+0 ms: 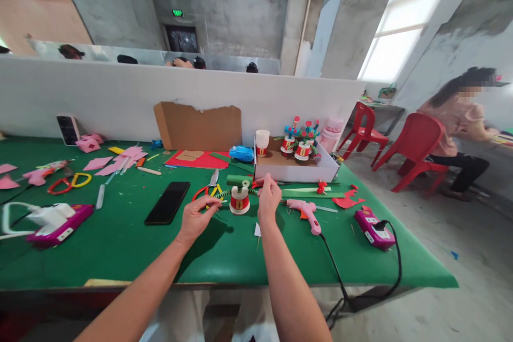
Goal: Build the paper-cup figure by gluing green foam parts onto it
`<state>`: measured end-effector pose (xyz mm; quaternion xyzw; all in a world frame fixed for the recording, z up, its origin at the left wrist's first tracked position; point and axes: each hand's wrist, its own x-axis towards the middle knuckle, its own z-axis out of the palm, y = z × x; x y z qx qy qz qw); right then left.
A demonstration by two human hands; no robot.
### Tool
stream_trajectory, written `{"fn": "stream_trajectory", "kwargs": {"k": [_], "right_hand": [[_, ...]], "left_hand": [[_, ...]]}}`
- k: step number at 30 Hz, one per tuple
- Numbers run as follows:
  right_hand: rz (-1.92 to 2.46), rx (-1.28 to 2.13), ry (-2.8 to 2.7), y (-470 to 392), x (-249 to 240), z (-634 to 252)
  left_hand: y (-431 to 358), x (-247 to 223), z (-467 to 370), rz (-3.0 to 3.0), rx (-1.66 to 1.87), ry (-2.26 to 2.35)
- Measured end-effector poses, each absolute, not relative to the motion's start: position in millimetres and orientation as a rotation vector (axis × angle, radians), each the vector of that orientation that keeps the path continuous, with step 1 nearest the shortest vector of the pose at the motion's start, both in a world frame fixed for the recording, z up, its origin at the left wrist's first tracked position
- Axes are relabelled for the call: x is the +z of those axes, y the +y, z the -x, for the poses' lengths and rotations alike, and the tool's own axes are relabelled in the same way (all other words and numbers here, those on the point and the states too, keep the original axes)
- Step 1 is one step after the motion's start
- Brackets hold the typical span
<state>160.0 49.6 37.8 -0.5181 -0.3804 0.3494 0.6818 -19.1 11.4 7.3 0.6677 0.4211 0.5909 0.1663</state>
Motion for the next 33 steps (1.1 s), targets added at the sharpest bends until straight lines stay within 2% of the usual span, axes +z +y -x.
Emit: {"fn": "stream_trajectory", "kwargs": {"k": [9, 21, 29, 33], "right_hand": [[1.137, 0.636, -1.035, 48, 13, -148], [0.959, 1.249, -1.010, 46, 23, -158], [0.825, 1.470, -1.105, 39, 26, -161], [0.834, 1.416, -1.130, 38, 28, -159]], "left_hand": [[12, 27, 25, -1.713, 1.611, 1.252], [30, 62, 20, -1.487, 1.384, 1.144], [34, 71, 10, -1.594, 1.254, 1.226], [36, 72, 9, -1.627, 1.211, 1.289]]}}
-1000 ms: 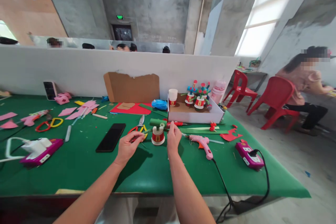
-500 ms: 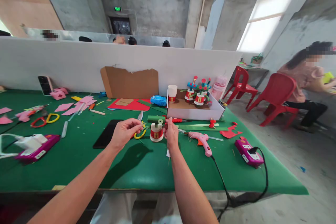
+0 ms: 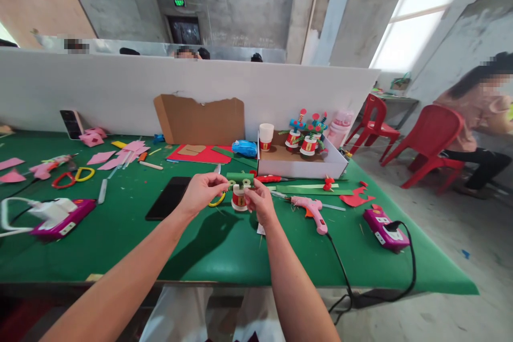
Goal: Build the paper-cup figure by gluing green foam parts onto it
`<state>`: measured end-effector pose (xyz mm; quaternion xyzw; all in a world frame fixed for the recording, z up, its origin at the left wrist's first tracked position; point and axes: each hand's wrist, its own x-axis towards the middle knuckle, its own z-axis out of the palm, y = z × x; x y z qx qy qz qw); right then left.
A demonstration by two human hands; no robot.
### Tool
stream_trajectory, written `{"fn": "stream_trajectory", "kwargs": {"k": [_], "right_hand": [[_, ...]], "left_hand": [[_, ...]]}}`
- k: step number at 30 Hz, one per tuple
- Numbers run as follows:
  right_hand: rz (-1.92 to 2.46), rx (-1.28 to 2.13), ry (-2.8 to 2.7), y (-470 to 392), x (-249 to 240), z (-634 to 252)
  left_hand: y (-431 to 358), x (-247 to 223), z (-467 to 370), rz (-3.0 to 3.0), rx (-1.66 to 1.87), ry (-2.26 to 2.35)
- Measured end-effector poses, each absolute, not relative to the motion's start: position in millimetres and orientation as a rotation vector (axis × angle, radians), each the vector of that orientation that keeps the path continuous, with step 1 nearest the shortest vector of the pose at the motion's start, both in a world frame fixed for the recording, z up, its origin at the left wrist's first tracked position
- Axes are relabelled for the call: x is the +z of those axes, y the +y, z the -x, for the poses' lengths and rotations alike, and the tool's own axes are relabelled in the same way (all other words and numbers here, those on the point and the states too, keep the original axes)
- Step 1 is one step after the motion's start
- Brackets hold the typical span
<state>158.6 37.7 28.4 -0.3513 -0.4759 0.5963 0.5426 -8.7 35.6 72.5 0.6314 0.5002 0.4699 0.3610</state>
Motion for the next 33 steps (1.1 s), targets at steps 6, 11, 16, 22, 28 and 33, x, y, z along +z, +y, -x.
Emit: {"fn": "stream_trajectory", "kwargs": {"k": [6, 11, 16, 22, 28, 33], "right_hand": [[0.894, 1.322, -1.188, 43, 30, -155], [0.930, 1.338, -1.175, 48, 28, -153], [0.877, 1.393, -1.154, 49, 28, -152], [0.850, 1.439, -1.145, 50, 25, -152], [0.819, 1.466, -1.152, 51, 22, -152], [0.808, 1.477, -1.164, 53, 22, -151]], "left_hand": [[41, 73, 10, -1.679, 1.163, 1.342], [42, 75, 8, -1.634, 1.146, 1.352], [43, 78, 8, -1.637, 1.127, 1.362], [43, 83, 7, -1.655, 1.085, 1.426], [44, 81, 6, -1.644, 1.059, 1.460], [45, 78, 6, -1.641, 1.039, 1.497]]}}
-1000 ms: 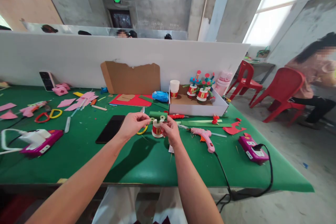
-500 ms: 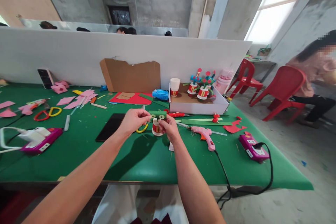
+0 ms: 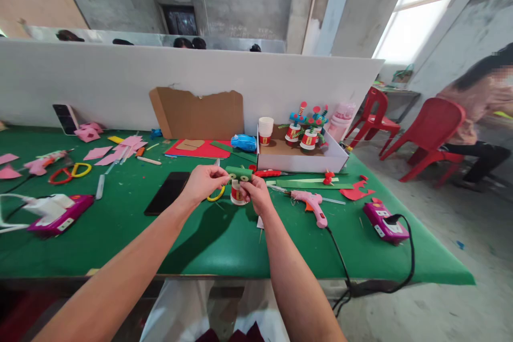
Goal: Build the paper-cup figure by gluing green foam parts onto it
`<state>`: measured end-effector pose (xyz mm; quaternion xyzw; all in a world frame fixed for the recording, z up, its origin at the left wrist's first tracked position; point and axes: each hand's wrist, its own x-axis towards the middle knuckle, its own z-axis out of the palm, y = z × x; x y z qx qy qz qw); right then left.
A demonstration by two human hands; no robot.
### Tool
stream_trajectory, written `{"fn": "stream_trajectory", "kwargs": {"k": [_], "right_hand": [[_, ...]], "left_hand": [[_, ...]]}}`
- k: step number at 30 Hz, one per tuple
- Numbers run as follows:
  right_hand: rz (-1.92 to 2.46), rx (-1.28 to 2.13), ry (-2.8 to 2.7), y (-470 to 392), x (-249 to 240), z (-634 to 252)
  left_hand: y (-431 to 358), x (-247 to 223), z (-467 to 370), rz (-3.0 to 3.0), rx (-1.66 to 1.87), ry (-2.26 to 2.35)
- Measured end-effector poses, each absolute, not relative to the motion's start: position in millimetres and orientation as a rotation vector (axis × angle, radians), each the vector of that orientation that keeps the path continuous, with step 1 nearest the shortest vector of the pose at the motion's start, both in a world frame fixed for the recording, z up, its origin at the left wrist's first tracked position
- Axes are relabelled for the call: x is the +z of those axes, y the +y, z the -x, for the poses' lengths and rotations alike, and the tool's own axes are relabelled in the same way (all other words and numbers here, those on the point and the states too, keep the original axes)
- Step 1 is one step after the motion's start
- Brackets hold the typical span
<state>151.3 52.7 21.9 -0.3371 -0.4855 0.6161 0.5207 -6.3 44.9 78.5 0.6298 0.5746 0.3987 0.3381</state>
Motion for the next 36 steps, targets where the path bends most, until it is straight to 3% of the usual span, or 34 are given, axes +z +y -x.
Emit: {"fn": "stream_trajectory", "kwargs": {"k": [27, 36], "right_hand": [[0.767, 1.503, -1.117, 52, 23, -152], [0.763, 1.438, -1.071, 49, 32, -165]], "left_hand": [[45, 73, 4, -1.830, 1.116, 1.574], [56, 45, 12, -1.617, 1.567, 1.489]]}}
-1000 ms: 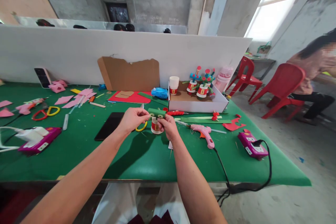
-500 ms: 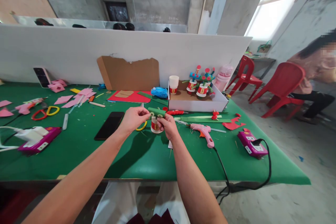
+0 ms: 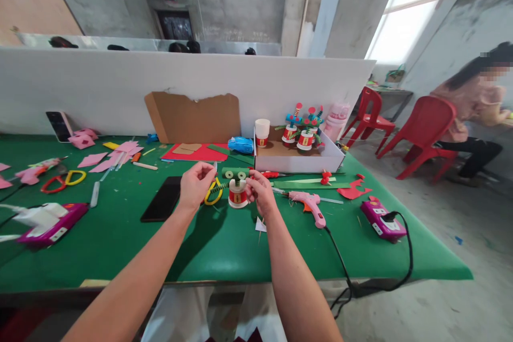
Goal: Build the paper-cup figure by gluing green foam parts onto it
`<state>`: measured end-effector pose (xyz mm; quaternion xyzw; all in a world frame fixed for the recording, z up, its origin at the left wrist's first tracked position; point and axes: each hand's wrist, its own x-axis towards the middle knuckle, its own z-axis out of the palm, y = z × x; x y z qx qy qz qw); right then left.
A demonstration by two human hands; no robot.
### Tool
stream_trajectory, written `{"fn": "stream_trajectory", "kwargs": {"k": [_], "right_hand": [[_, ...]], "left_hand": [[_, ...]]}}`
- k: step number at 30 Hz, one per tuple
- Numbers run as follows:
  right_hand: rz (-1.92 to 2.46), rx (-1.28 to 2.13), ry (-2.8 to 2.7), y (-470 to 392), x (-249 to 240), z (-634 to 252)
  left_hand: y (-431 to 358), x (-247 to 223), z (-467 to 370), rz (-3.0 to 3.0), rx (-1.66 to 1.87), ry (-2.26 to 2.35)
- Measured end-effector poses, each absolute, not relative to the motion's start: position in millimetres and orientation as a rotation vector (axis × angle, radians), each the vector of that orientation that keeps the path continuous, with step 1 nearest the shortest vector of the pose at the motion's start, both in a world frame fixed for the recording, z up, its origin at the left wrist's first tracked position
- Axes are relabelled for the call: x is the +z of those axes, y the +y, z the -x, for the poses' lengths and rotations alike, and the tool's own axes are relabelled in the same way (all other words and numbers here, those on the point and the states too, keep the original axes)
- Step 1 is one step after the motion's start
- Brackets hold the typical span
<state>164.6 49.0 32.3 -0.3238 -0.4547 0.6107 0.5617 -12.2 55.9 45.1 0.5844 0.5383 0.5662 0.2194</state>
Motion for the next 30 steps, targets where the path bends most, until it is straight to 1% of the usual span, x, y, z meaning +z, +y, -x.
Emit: {"fn": "stream_trajectory", "kwargs": {"k": [6, 13, 22, 30], "right_hand": [[0.887, 1.252, -1.001, 54, 29, -167], [0.945, 1.161, -1.067, 52, 29, -162], [0.932, 1.216, -0.830, 54, 23, -157], [0.867, 1.234, -0.844, 49, 25, -153]], "left_hand": [[55, 20, 9, -1.746, 1.829, 1.531], [52, 13, 1, -2.082, 1.881, 1.356], [54, 9, 3, -1.987, 1.863, 1.333], [55, 7, 4, -1.657, 1.789, 1.207]]}}
